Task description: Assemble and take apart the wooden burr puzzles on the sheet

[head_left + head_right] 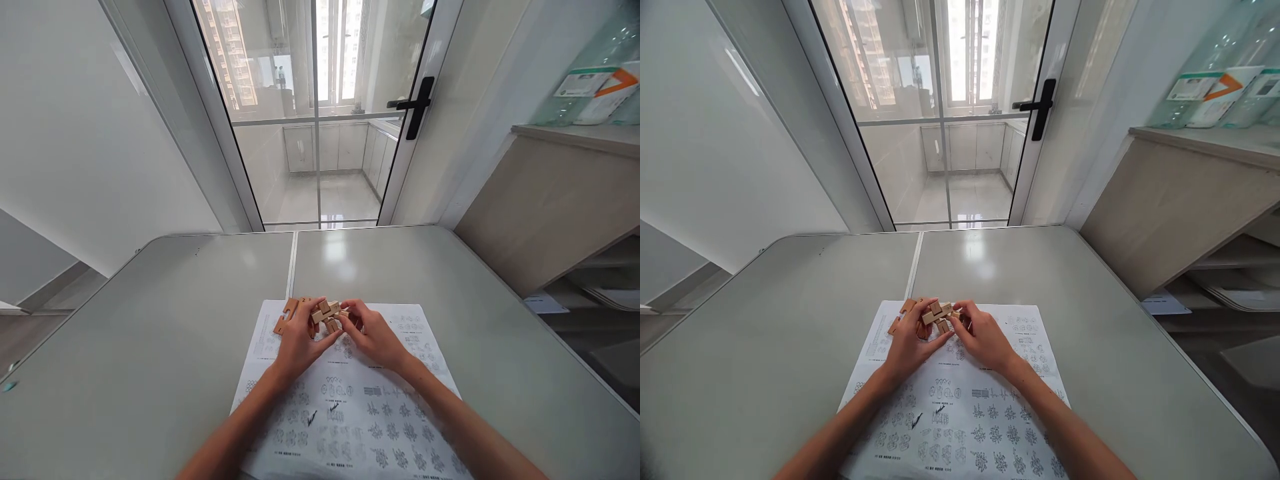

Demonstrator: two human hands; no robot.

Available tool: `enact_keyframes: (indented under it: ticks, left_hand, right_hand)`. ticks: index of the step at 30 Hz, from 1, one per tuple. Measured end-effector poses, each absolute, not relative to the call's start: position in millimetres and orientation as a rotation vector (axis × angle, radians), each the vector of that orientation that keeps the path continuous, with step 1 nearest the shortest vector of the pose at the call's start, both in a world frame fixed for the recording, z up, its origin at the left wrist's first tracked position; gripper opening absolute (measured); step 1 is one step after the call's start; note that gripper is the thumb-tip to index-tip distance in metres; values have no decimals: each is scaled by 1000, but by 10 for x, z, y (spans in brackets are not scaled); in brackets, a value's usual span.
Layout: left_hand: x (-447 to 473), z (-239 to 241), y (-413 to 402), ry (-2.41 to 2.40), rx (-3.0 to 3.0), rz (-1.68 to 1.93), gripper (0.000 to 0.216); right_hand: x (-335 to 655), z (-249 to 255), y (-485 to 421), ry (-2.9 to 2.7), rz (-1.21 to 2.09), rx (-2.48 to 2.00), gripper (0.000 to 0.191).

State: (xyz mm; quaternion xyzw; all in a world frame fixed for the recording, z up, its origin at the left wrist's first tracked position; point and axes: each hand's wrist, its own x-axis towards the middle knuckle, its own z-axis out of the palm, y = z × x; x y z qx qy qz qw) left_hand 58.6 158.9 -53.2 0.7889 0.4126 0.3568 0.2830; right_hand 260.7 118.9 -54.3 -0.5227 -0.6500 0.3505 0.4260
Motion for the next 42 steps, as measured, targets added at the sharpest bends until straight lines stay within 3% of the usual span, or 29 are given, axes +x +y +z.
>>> enact_keyframes:
  ticks: [9,31,36,42]
  left_hand:
    - [567,-516,1595,1090,2243,932,57]
    - [566,-387,1568,951,2046,785,60]
    - [571,-321,1563,987,1943,780,41]
    - [576,-391,1591,1013,1934,780,42]
  right_hand:
    - [2577,-594,1138,-1717,698,-1371,14]
    - [2601,-594,1125,-1859,493,-1316,14]
    - [2600,-618,1125,-1841,436,-1294,14]
    - [2580,-627,1123,-1881,390,-1244,9]
